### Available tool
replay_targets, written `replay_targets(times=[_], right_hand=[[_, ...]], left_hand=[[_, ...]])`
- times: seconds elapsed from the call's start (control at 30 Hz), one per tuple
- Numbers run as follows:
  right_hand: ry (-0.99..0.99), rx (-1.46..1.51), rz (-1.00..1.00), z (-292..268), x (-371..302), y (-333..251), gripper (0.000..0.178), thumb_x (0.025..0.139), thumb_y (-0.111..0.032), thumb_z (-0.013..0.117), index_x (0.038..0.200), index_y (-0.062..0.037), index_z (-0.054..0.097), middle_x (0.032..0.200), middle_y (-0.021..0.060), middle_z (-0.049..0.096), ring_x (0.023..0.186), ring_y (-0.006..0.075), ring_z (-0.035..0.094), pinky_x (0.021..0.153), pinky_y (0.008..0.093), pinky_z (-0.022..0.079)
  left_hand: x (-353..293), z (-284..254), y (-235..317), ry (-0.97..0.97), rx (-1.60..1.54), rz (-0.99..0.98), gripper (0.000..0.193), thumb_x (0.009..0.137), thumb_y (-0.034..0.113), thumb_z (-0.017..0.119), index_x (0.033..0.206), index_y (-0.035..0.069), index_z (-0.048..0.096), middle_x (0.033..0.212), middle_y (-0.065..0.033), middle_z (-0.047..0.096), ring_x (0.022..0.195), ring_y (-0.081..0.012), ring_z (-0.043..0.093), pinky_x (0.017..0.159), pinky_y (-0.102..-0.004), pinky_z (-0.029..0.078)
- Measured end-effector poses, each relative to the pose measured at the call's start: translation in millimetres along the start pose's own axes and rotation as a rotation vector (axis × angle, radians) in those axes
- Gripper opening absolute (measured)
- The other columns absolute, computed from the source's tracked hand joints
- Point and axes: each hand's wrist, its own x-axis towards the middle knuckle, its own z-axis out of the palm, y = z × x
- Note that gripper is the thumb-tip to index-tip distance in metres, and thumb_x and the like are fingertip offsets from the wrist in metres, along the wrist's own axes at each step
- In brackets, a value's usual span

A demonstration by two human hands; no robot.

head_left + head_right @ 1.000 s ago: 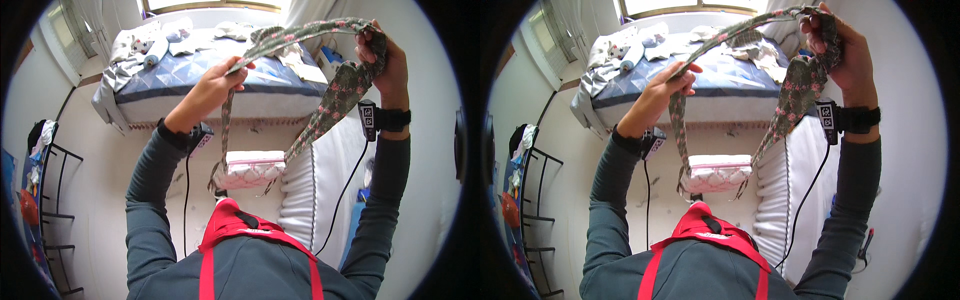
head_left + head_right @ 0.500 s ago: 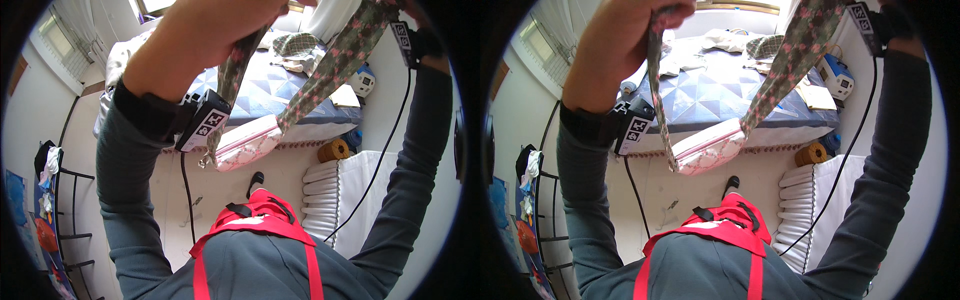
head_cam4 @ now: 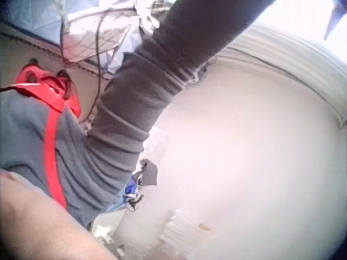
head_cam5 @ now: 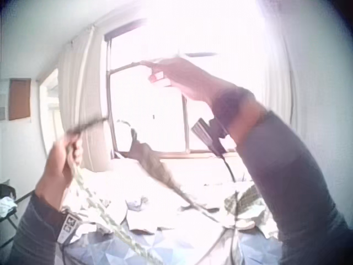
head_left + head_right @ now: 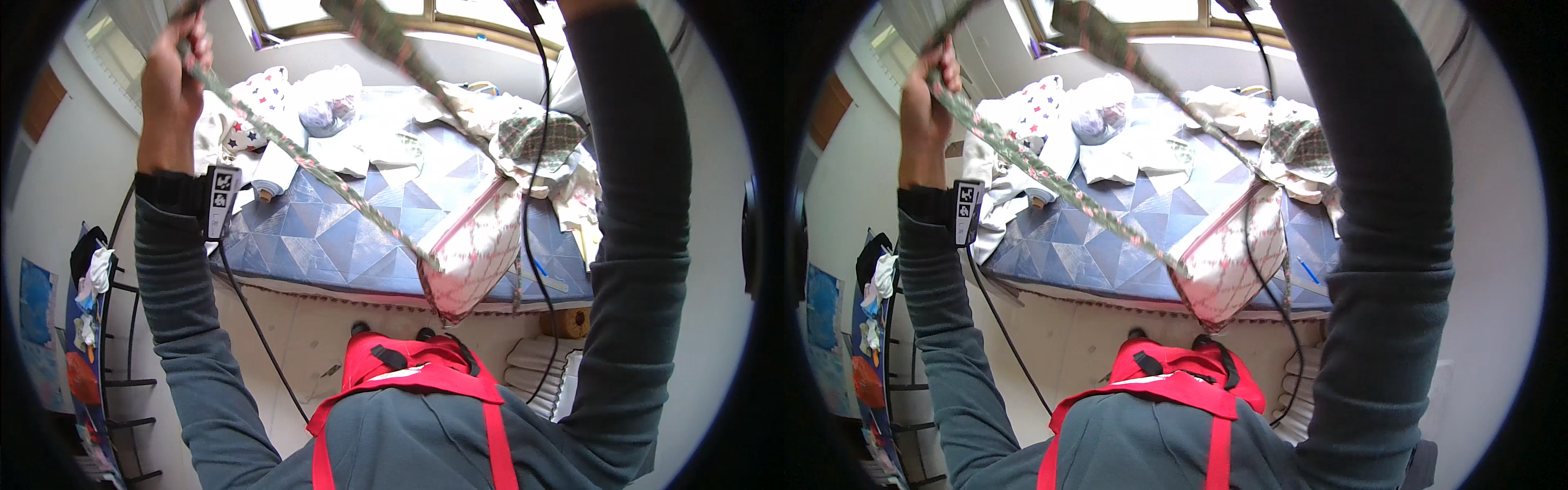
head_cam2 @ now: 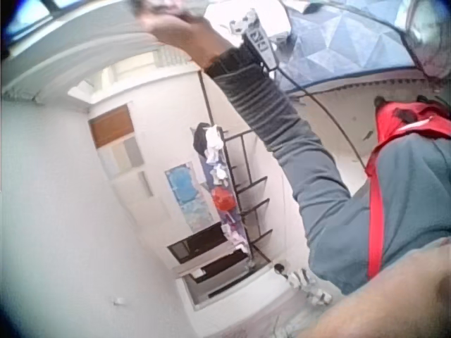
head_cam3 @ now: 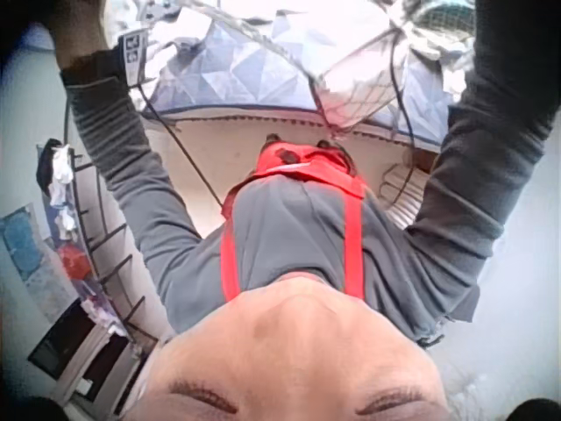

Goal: The person turns a floral-patterned fabric cover right-side out, aligns and smooths the edges, then lays it flat on a worktable. They pull a drawstring through the casing and adjust the gathered opening. The person works with the fabric cover and drawstring only.

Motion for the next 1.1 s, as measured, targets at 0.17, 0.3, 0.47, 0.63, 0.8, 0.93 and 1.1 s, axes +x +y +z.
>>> replay_targets(times=[0.17, 0.3, 0.47, 0.63, 0.8, 0.93, 1.1], right_hand=[[-0.161, -0.494, 0.258, 64.7, -210.9, 38.1, 0.033, 0.105, -0.033, 0.050, 0.117, -0.0035, 0.058, 0.093, 0.0059, 0.061, 0.074, 0.0118, 0.056, 0.070, 0.0250, 0.048], [0.106, -0.227, 1.030, 148.9, -395.7, 54.6, 0.028, 0.098, -0.021, 0.065, 0.115, -0.0001, 0.063, 0.100, 0.0075, 0.069, 0.091, 0.0145, 0.065, 0.080, 0.0275, 0.052], [0.307, -0.136, 1.437, 240.0, -491.2, 132.7, 0.028, 0.095, -0.017, 0.068, 0.116, 0.0008, 0.063, 0.105, 0.0068, 0.069, 0.094, 0.0122, 0.063, 0.085, 0.0276, 0.052], [0.031, -0.362, 1.523, 252.7, -518.7, 220.6, 0.032, 0.088, -0.009, 0.066, 0.118, 0.0036, 0.063, 0.108, 0.0149, 0.071, 0.101, 0.0226, 0.068, 0.090, 0.0334, 0.052], [-0.204, 0.018, 1.775, 287.1, -527.7, 288.7, 0.040, 0.084, -0.011, 0.062, 0.122, 0.0016, 0.063, 0.109, 0.0123, 0.071, 0.096, 0.0229, 0.068, 0.088, 0.0343, 0.053], [-0.281, 0.060, 1.698, 299.1, -509.5, 291.1, 0.027, 0.086, -0.017, 0.062, 0.106, 0.0009, 0.068, 0.087, 0.0078, 0.070, 0.077, 0.0160, 0.062, 0.074, 0.0309, 0.051], [-0.216, 0.070, 1.497, 295.7, -484.4, 264.1, 0.020, 0.091, -0.017, 0.065, 0.098, 0.0012, 0.061, 0.085, 0.0041, 0.065, 0.075, 0.0119, 0.058, 0.068, 0.0274, 0.048]], left_hand=[[-95.0, -207.4, -143.6, 0.405, 0.342, -0.396, 0.012, 0.096, 0.013, 0.056, 0.094, 0.005, 0.065, 0.077, 0.0017, 0.058, 0.066, -0.0077, 0.052, 0.059, -0.0245, 0.042], [-204.1, -331.8, -255.9, 0.453, 0.568, -0.787, 0.026, 0.097, 0.015, 0.057, 0.114, -0.004, 0.063, 0.092, -0.0013, 0.059, 0.082, -0.0097, 0.051, 0.075, -0.0256, 0.042], [-251.5, -429.6, -342.2, 0.171, 1.332, -0.941, 0.025, 0.088, 0.018, 0.061, 0.106, 0.001, 0.064, 0.097, -0.0175, 0.069, 0.096, -0.0363, 0.064, 0.087, -0.0443, 0.049], [-222.1, -383.4, -370.0, -0.148, 1.729, -0.591, 0.052, 0.074, 0.002, 0.059, 0.126, 0.005, 0.055, 0.129, -0.0172, 0.057, 0.123, -0.0376, 0.049, 0.104, -0.0478, 0.040], [-191.3, -231.2, -409.1, -0.462, 1.116, -0.179, 0.066, 0.065, 0.001, 0.061, 0.130, 0.002, 0.052, 0.131, -0.0196, 0.054, 0.125, -0.0385, 0.049, 0.110, -0.0455, 0.035], [-185.5, -112.9, -475.9, -0.589, 0.910, -0.185, 0.070, 0.066, 0.006, 0.073, 0.132, 0.004, 0.050, 0.131, -0.0181, 0.053, 0.126, -0.0363, 0.048, 0.108, -0.0444, 0.037], [-168.1, -48.6, -530.3, -0.904, 0.856, -0.305, 0.021, 0.072, 0.003, 0.067, 0.092, 0.008, 0.063, 0.095, -0.0127, 0.068, 0.096, -0.0358, 0.063, 0.081, -0.0463, 0.049]])
